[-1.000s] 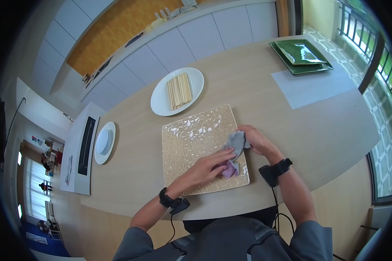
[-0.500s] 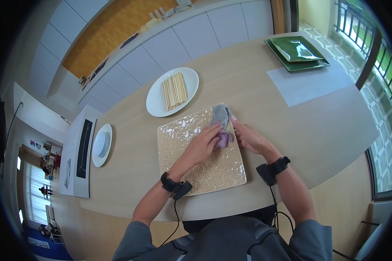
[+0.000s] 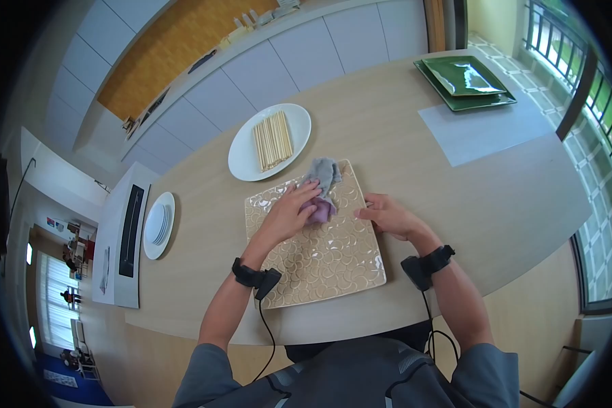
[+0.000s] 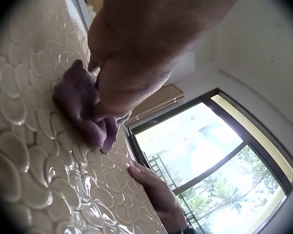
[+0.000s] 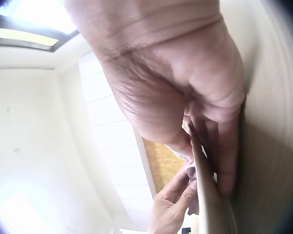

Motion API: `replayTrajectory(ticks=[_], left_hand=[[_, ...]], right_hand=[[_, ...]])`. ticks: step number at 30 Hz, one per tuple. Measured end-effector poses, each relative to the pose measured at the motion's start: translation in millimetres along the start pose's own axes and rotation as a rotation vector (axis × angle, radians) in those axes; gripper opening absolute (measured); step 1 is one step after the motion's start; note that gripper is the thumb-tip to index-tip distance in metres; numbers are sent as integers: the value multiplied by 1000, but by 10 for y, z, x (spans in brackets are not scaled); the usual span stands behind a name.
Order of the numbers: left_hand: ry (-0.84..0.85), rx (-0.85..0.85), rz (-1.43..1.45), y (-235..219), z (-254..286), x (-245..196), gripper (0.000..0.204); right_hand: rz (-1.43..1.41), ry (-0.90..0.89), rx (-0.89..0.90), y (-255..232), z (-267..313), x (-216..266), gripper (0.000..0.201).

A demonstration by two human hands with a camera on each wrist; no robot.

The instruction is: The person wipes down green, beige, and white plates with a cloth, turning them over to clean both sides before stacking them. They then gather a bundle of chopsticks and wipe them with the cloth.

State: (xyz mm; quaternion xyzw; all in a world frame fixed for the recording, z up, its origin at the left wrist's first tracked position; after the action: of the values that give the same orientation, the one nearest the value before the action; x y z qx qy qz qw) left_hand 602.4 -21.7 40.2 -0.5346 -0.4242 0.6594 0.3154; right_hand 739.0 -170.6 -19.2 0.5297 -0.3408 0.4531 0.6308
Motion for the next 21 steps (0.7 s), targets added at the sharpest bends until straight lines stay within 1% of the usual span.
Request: replayTrajectory(ticks=[6,8,12,13,14,18,20,21], left_hand=[[-94,-49,-66,-205,266,274,46],[-174,-86,-63,-294,439,389,44],[-234,-114,-69,-390,829,590,38],[-257,-112,15,-390,923,609,37],[-280,-111,99,-379,1011,619,35],[-260,-117,109,-345,1260,469,33],[-242,-66,123,-326,1341,337,32],[-243,-67,125,-335,1385,270,32]], right_hand=[[25,18,-14,10,12,21,35],[29,21,-19,5,11,14,35],[43,12,-25,-15,-14,-15,38],[42,11,-23,-19,-16,-15,38],[49,21,-29,-22,-12,-14,38],[46,35,-44,-29,-8,-24,39],[49,35,-52,-24,-10,-20,39],[52,32,-61,-24,-9,-14,39]])
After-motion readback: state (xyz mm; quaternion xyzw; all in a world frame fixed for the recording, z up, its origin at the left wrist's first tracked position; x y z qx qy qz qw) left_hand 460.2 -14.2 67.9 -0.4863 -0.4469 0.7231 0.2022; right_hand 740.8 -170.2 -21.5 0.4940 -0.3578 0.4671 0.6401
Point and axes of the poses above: each hand's wrist, its own z-axis away from the middle knuckle, its own y-axis out of the palm, x = y × z, the point moved 7 cm from there along -z, towards the middle knuckle, and after that the axes turned 9 degrees about x, right-handed, at the moved point
